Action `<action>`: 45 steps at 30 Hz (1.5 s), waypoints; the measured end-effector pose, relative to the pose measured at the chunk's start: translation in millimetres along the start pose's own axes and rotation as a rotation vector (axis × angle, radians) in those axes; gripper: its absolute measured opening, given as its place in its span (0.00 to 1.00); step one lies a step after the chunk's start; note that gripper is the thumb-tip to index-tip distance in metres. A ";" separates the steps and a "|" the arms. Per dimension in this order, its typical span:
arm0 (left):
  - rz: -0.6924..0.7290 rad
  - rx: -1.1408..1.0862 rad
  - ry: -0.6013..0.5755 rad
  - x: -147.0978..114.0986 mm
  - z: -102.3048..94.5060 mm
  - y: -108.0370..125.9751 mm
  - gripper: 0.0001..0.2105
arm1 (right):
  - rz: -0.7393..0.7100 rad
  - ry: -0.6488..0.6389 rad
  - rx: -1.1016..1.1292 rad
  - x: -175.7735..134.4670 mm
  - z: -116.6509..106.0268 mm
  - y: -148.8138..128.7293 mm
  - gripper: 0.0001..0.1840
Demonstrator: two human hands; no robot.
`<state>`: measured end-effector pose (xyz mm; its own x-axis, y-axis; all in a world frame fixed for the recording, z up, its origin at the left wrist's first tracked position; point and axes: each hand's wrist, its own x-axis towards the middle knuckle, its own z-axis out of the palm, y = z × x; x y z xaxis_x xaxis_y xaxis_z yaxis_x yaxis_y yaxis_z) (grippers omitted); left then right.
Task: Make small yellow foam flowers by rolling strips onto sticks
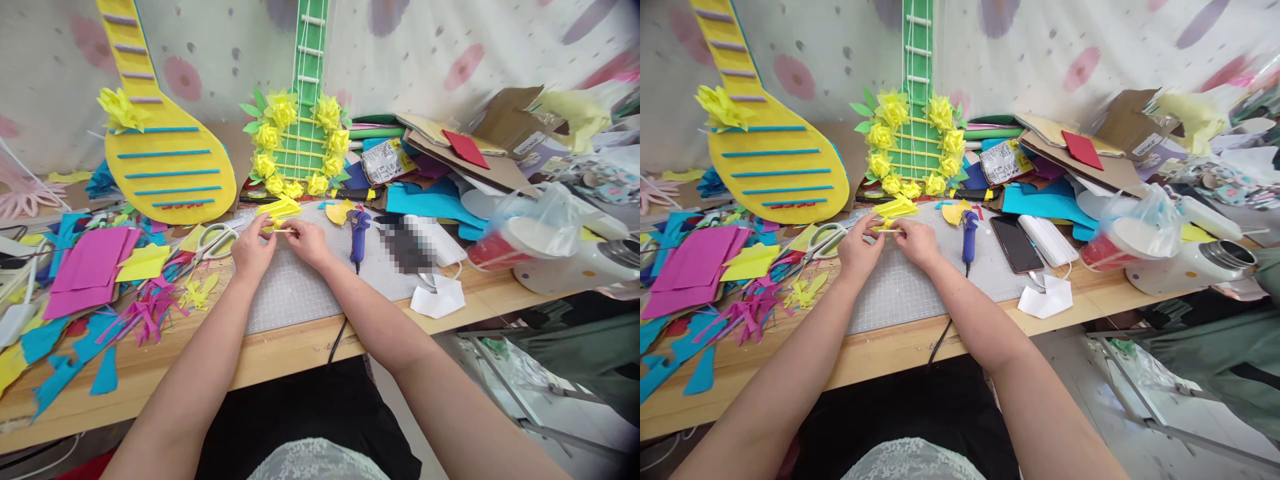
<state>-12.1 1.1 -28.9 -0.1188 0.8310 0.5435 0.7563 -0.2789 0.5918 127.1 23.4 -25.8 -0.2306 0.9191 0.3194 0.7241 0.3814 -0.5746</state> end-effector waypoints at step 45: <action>-0.094 -0.275 0.069 0.0 4.9 -5.6 0.19 | -0.129 -0.064 -0.248 1.0 -1.9 -12.3 0.16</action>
<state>-13.2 5.0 -35.1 -0.2309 0.8271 0.5124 0.5387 -0.3299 0.7753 119.1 19.4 -17.0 -0.3661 0.8721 0.3248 0.8211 0.4670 -0.3283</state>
